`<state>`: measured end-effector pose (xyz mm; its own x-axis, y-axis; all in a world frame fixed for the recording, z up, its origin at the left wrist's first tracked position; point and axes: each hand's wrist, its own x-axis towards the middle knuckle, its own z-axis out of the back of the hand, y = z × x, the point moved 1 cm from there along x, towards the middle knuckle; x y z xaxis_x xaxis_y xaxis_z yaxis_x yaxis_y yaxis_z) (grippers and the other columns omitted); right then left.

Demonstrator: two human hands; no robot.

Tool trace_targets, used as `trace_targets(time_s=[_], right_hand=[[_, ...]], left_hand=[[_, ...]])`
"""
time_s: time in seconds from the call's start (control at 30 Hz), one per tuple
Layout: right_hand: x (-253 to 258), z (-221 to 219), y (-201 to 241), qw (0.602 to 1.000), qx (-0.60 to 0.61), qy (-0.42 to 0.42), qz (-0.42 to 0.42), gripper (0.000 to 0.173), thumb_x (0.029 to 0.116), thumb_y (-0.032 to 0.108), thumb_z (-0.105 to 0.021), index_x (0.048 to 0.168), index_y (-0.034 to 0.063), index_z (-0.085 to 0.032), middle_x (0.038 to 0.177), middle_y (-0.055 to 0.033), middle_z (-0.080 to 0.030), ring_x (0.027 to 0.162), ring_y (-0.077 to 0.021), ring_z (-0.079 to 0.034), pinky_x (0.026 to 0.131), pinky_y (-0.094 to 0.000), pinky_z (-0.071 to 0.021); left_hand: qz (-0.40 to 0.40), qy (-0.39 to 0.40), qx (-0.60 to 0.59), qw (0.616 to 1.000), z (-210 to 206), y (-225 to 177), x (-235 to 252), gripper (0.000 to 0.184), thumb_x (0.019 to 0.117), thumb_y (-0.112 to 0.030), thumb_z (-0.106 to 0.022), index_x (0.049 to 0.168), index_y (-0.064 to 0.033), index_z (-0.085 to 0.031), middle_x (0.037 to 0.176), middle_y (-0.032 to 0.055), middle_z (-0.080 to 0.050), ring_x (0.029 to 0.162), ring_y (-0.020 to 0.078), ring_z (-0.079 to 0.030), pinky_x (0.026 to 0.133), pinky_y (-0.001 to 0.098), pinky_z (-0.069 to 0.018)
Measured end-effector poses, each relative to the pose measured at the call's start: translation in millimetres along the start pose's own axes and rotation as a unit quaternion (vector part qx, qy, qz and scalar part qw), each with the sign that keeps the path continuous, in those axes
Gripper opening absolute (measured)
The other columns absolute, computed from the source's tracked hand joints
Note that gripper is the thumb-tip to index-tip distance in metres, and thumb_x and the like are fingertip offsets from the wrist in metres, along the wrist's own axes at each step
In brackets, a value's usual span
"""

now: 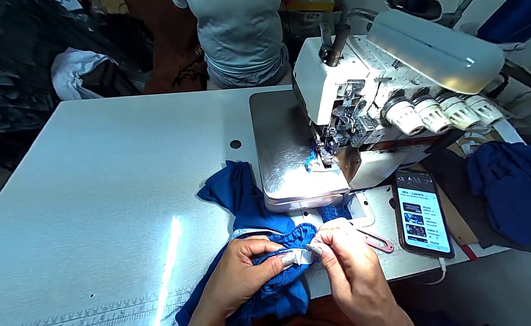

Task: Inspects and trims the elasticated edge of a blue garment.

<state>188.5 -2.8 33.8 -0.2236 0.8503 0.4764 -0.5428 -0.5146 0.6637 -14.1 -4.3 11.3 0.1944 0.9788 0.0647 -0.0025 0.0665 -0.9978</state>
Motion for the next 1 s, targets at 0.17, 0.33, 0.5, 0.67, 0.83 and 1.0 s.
trace_targets(time_s=[0.17, 0.33, 0.5, 0.67, 0.83, 1.0], right_hand=[[10.0, -3.0, 23.6, 0.989, -0.066, 0.061, 0.113, 0.018, 0.1043, 0.013, -0.048, 0.097, 0.0072, -0.063, 0.097, -0.0104, -0.067, 0.085, -0.0168, -0.066, 0.072, -0.0261, -0.0544], [29.3, 4.9, 19.0, 0.951, 0.158, 0.263, 0.030, 0.019, 0.1056, 0.010, -0.047, 0.102, -0.0008, -0.062, 0.088, -0.0122, -0.065, 0.074, -0.0141, -0.062, 0.067, -0.0245, -0.0517], [37.6, 24.0, 1.8, 0.950, 0.032, 0.256, 0.177, 0.015, 0.1050, 0.012, -0.047, 0.103, 0.0037, -0.060, 0.080, -0.0062, -0.061, 0.072, -0.0132, -0.061, 0.068, -0.0236, -0.0521], [67.6, 103.0, -14.8, 0.976, -0.058, 0.180, 0.105, 0.020, 0.1075, 0.027, -0.044, 0.103, 0.0137, -0.058, 0.079, 0.0079, -0.053, 0.064, 0.0048, -0.050, 0.057, -0.0114, -0.0448], [65.4, 140.5, -24.6, 0.983, 0.131, 0.128, -0.031, 0.019, 0.1080, 0.042, -0.046, 0.108, 0.0291, -0.060, 0.080, 0.0139, -0.056, 0.054, 0.0068, -0.045, 0.045, -0.0101, -0.0379], [49.0, 121.4, -22.2, 0.959, 0.269, 0.044, -0.072, 0.015, 0.1071, 0.041, -0.049, 0.107, 0.0323, -0.061, 0.083, 0.0155, -0.058, 0.054, 0.0070, -0.047, 0.046, -0.0100, -0.0416]], left_hand=[[-0.010, -0.007, 0.062, 0.998, -6.5, -0.1, 1.1, 0.014, 0.0853, -0.022, -0.072, 0.075, -0.0129, -0.075, 0.077, -0.0106, -0.068, 0.074, -0.0071, -0.062, 0.067, 0.0121, -0.0516], [-0.033, 0.068, 0.052, 0.996, -0.6, -0.4, 1.6, 0.026, 0.0870, -0.029, -0.078, 0.070, -0.0104, -0.071, 0.073, -0.0103, -0.064, 0.075, -0.0073, -0.059, 0.068, 0.0123, -0.0488], [-0.067, 0.123, 0.037, 0.989, 13.8, 2.0, 1.0, 0.017, 0.0876, -0.023, -0.075, 0.078, -0.0087, -0.076, 0.077, -0.0085, -0.067, 0.082, -0.0066, -0.060, 0.074, 0.0118, -0.0487], [-0.056, 0.097, 0.010, 0.994, 18.4, 2.1, -2.1, 0.019, 0.0906, -0.028, -0.077, 0.082, -0.0111, -0.078, 0.081, -0.0093, -0.069, 0.083, -0.0056, -0.062, 0.074, 0.0125, -0.0507], [-0.059, 0.108, 0.004, 0.992, 16.4, 1.3, 0.1, 0.018, 0.0914, -0.026, -0.076, 0.083, -0.0101, -0.078, 0.080, -0.0088, -0.068, 0.083, -0.0055, -0.061, 0.074, 0.0121, -0.0494], [-0.066, 0.101, 0.022, 0.992, 14.3, 0.8, -0.8, 0.020, 0.0920, -0.026, -0.075, 0.082, -0.0090, -0.078, 0.079, -0.0076, -0.069, 0.083, -0.0052, -0.061, 0.074, 0.0121, -0.0489]])
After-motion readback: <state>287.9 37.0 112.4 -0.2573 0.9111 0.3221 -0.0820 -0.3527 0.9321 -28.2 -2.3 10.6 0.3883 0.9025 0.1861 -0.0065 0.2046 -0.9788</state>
